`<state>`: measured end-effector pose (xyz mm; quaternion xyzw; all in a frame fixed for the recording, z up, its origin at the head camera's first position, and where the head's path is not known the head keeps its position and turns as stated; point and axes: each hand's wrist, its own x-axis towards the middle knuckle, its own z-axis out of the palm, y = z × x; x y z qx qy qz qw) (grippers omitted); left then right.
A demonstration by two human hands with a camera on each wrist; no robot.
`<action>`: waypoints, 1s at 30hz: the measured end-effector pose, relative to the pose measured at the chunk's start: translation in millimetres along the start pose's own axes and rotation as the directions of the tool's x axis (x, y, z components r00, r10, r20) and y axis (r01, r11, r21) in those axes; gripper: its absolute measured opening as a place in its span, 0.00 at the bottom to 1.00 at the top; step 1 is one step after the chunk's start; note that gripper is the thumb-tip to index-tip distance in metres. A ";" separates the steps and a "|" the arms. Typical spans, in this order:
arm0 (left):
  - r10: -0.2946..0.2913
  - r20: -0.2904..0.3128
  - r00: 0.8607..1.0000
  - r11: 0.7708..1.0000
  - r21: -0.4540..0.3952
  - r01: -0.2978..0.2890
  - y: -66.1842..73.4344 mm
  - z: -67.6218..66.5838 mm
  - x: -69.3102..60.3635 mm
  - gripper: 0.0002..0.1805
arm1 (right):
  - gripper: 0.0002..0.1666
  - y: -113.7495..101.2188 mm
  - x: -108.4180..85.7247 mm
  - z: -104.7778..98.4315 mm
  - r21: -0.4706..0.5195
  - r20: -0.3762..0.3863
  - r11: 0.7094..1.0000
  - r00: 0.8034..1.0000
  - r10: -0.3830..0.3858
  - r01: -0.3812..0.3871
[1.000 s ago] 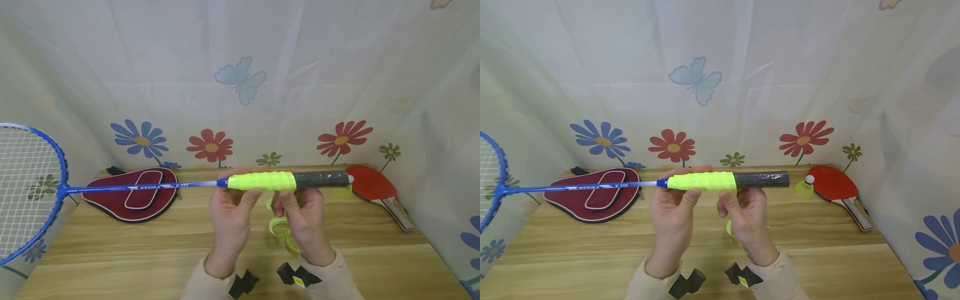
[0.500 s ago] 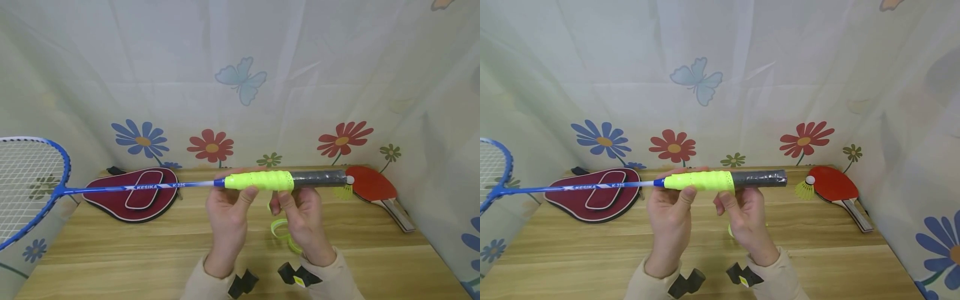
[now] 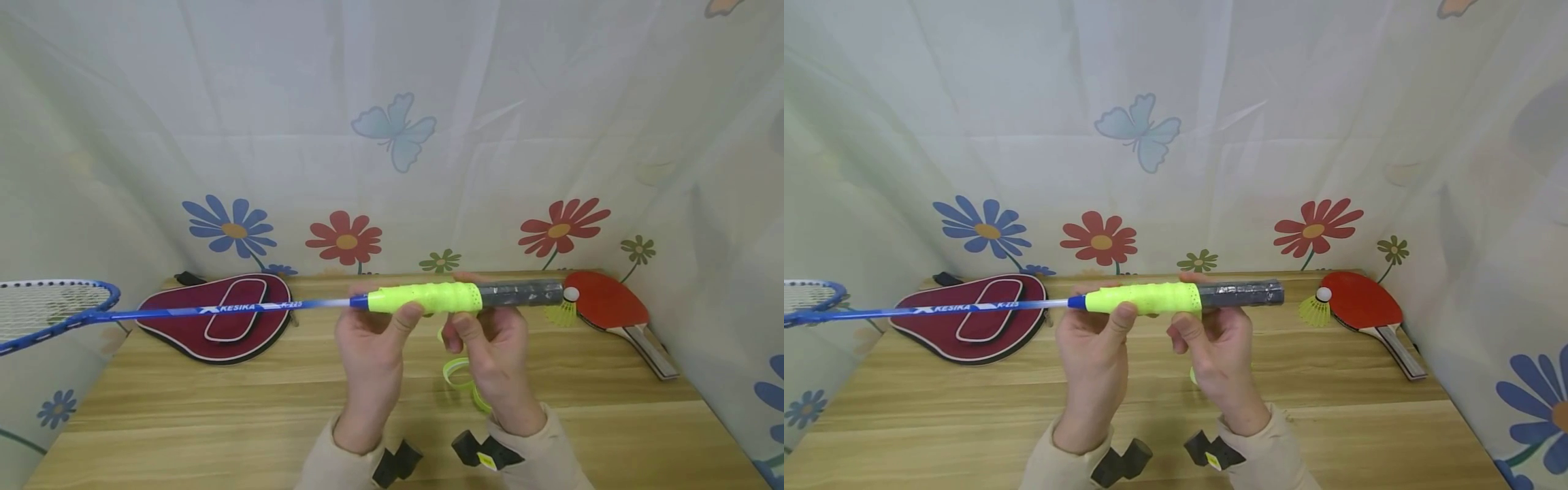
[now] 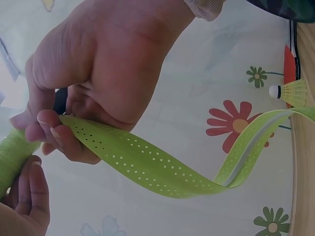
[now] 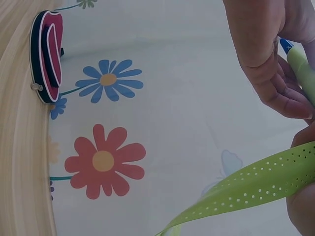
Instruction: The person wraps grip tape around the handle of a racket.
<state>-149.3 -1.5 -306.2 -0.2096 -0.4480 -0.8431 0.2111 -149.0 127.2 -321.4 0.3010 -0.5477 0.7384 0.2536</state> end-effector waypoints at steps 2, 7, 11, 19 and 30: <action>-0.011 0.007 1.000 1.000 -0.007 0.011 -0.4 -0.3 -0.4 0.16 | 0.23 -0.3 0.1 -0.2 0.010 0.000 1.000 1.000 -0.007 0.007; -0.029 0.017 0.999 1.000 -0.007 0.029 -1.4 -0.5 -0.7 0.17 | 0.18 0.0 -0.7 -1.4 0.019 0.004 0.999 0.999 -0.035 0.035; -0.037 0.025 0.999 0.999 0.014 0.036 -1.5 0.6 -1.2 0.19 | 0.12 1.0 -1.6 -1.5 0.028 0.003 0.998 0.998 -0.063 0.063; 0.013 0.169 0.985 0.999 0.033 -0.019 -1.8 4.7 -2.6 0.22 | 0.06 3.6 -2.2 0.1 0.051 -0.065 0.996 0.996 -0.066 0.069; 0.104 0.270 0.957 0.994 -0.059 -0.092 -3.4 0.8 1.0 0.22 | 0.05 2.3 -3.2 1.3 0.055 -0.101 0.997 0.993 0.067 -0.061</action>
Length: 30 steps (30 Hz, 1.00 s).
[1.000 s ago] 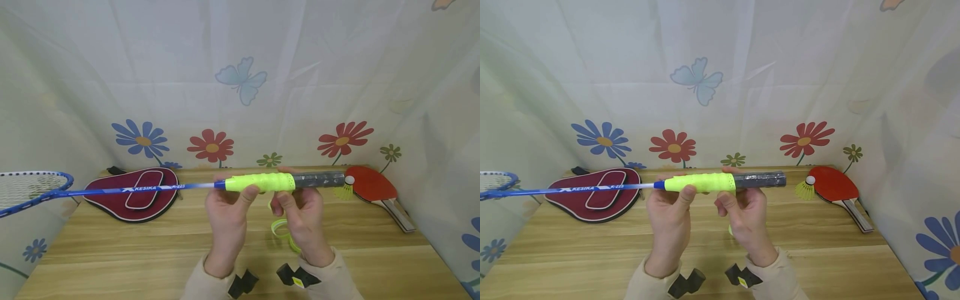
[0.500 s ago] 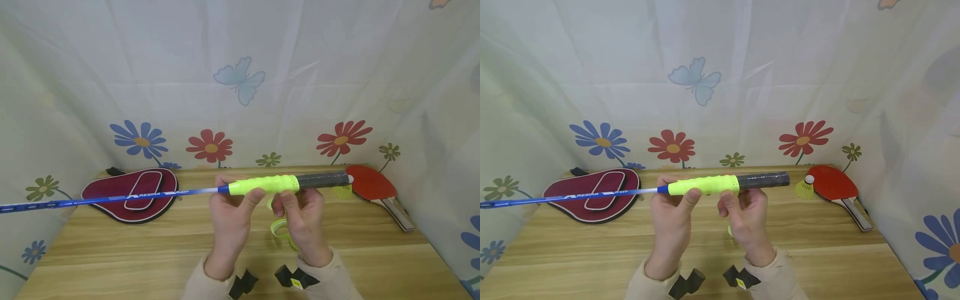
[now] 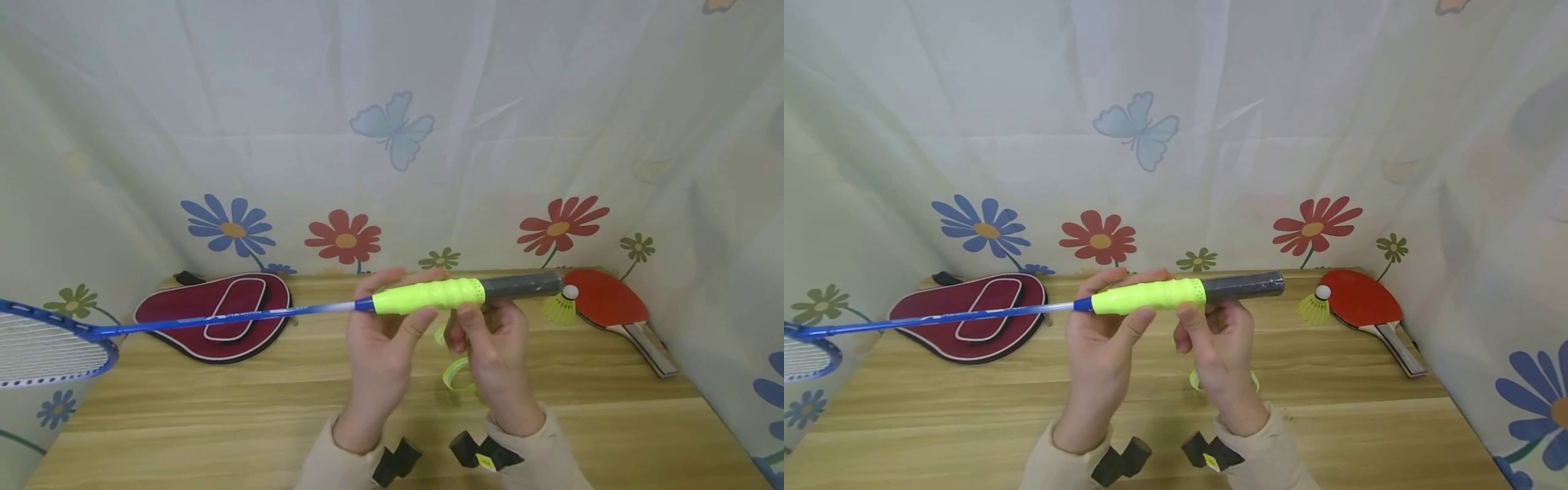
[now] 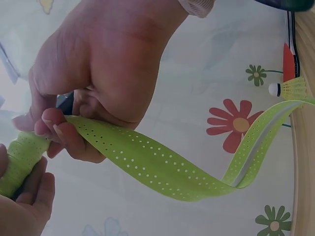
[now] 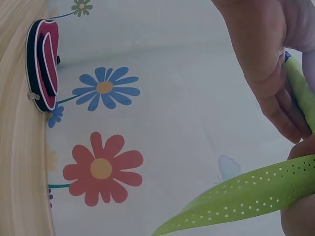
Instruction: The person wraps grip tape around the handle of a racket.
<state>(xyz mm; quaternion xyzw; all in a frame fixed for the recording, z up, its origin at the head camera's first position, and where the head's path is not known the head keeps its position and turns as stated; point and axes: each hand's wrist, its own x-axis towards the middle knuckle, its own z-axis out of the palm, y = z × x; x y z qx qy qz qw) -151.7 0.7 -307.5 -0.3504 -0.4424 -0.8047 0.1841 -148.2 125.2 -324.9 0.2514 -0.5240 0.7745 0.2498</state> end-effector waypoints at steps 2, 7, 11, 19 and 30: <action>-0.015 -0.028 0.999 0.999 0.032 0.016 1.0 0.0 -0.2 0.22 | 0.03 -1.1 0.9 -0.7 -0.032 0.009 0.999 1.000 0.010 -0.010; -0.045 -0.098 0.994 0.997 0.062 0.051 3.2 0.8 -0.2 0.24 | 0.03 -3.6 2.1 -2.8 -0.100 0.050 0.995 0.999 0.007 -0.002; -0.058 -0.135 0.989 0.995 0.070 0.068 4.3 0.6 -1.1 0.25 | 0.05 -3.8 2.3 -4.4 -0.134 0.066 0.991 0.998 0.008 0.001; -0.074 -0.167 0.983 0.994 0.063 0.085 6.5 0.5 -1.9 0.24 | 0.13 0.8 3.6 -7.1 -0.146 0.072 0.988 0.997 -0.036 0.047; -0.084 -0.242 0.967 0.985 0.125 0.117 11.0 2.3 0.0 0.18 | 0.17 3.0 5.0 -9.1 -0.212 0.105 0.970 0.990 -0.095 0.115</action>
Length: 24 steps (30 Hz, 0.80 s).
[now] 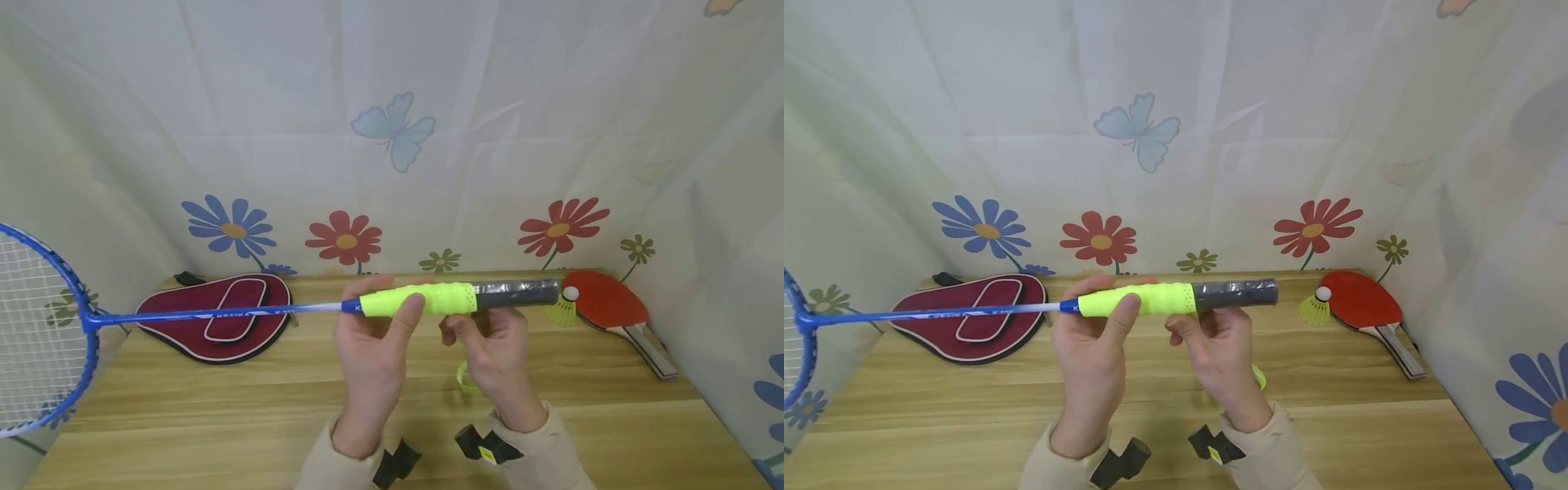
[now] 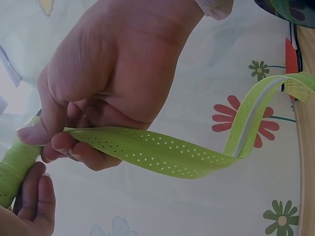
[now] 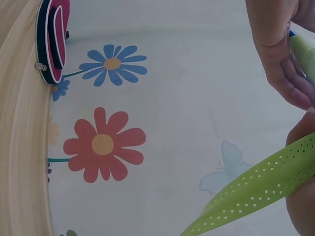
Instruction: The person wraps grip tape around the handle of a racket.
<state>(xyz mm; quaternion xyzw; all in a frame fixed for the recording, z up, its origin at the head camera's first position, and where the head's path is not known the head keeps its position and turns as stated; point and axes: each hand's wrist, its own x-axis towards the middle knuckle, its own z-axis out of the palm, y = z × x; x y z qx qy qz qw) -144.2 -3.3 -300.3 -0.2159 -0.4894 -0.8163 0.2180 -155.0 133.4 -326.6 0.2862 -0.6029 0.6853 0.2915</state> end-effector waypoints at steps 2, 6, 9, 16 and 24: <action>-0.018 -0.035 0.999 0.999 0.041 0.019 0.2 -0.1 -0.4 0.17 | 0.17 0.5 -0.3 0.4 -0.002 0.005 1.000 1.000 -0.009 0.009; -0.044 -0.084 0.996 0.994 0.095 0.052 0.5 -0.5 -0.1 0.17 | 0.24 1.2 0.9 1.1 0.077 0.029 0.997 0.999 -0.018 0.016; -0.052 -0.097 0.994 0.993 0.097 0.061 0.8 -0.5 0.6 0.16 | 0.31 1.7 2.1 1.3 0.140 0.058 0.990 0.998 -0.040 0.032; -0.063 -0.101 0.993 0.995 0.075 0.071 0.8 1.2 1.2 0.17 | 0.24 2.2 3.1 1.7 0.195 0.073 0.979 0.995 -0.075 0.059; -0.088 -0.064 0.994 0.993 0.078 0.093 -0.4 1.2 0.7 0.15 | 0.23 -0.2 0.8 3.4 0.166 0.031 0.985 0.998 -0.061 0.056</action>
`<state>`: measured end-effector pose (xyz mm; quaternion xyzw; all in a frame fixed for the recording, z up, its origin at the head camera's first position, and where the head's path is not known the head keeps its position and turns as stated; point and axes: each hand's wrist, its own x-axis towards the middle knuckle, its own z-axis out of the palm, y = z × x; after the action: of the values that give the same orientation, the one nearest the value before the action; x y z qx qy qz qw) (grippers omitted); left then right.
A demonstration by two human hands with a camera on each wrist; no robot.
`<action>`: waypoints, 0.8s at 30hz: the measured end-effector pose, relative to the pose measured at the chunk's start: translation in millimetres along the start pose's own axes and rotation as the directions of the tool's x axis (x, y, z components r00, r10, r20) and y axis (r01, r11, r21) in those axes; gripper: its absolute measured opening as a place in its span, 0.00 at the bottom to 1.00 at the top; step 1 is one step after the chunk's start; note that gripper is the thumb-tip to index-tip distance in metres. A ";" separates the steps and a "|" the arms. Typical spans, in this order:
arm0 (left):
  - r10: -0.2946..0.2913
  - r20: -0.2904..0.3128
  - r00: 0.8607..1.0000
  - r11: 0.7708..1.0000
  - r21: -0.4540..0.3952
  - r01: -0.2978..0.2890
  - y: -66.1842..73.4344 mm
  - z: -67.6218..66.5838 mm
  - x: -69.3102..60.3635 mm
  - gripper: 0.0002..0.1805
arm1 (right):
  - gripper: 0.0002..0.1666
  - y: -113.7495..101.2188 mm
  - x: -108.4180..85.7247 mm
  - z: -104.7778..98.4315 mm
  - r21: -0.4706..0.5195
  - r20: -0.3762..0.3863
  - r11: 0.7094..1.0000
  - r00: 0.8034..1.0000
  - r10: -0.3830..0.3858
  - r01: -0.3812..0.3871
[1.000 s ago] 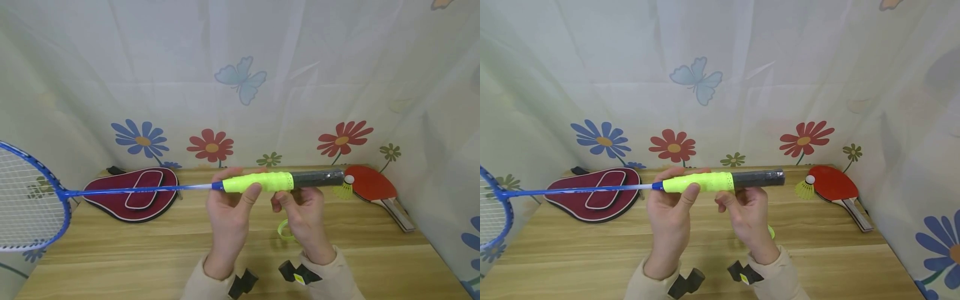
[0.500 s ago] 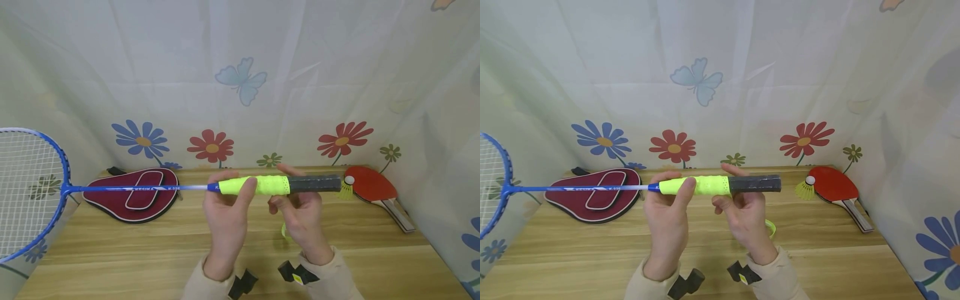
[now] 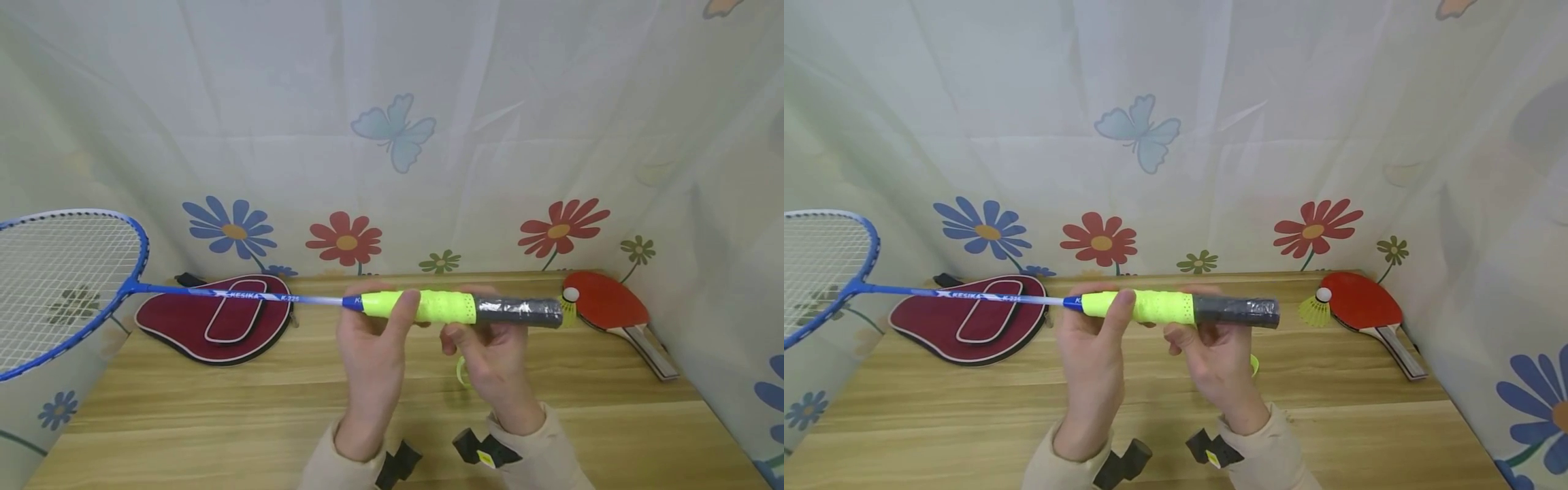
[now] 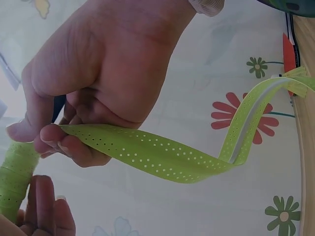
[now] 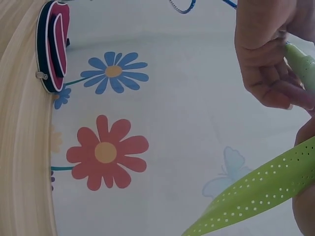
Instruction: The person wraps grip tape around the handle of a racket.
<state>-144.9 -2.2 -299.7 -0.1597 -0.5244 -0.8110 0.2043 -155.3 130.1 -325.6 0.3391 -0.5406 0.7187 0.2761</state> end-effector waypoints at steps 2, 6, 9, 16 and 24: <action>0.017 0.042 0.999 1.000 -0.025 -0.016 0.2 -0.5 -0.2 0.15 | 0.21 -0.7 -0.2 0.4 -0.016 -0.017 1.000 1.000 0.002 -0.003; 0.132 0.174 0.976 0.980 -0.174 -0.102 -1.1 0.3 0.0 0.18 | 0.16 -1.6 -0.7 -0.5 -0.068 -0.055 0.998 0.998 0.010 -0.013; 0.212 0.249 0.945 0.953 -0.265 -0.144 -3.6 1.0 0.7 0.23 | 0.11 -2.4 -1.7 -1.8 -0.102 -0.071 0.994 0.997 0.032 -0.039; 0.229 0.227 0.947 0.961 -0.206 -0.183 -6.7 0.3 1.8 0.19 | 0.07 -6.3 -2.0 -3.9 -0.076 -0.067 0.993 0.994 0.090 -0.095; 0.194 0.161 0.968 0.976 -0.133 -0.174 -3.6 0.8 1.1 0.22 | 0.05 -7.8 -0.3 -4.7 -0.063 -0.041 0.994 0.995 0.087 -0.090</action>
<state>-147.6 -0.3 -301.6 -0.2893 -0.4740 -0.8013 0.2226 -150.1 136.7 -322.1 0.2918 -0.5727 0.7188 0.2649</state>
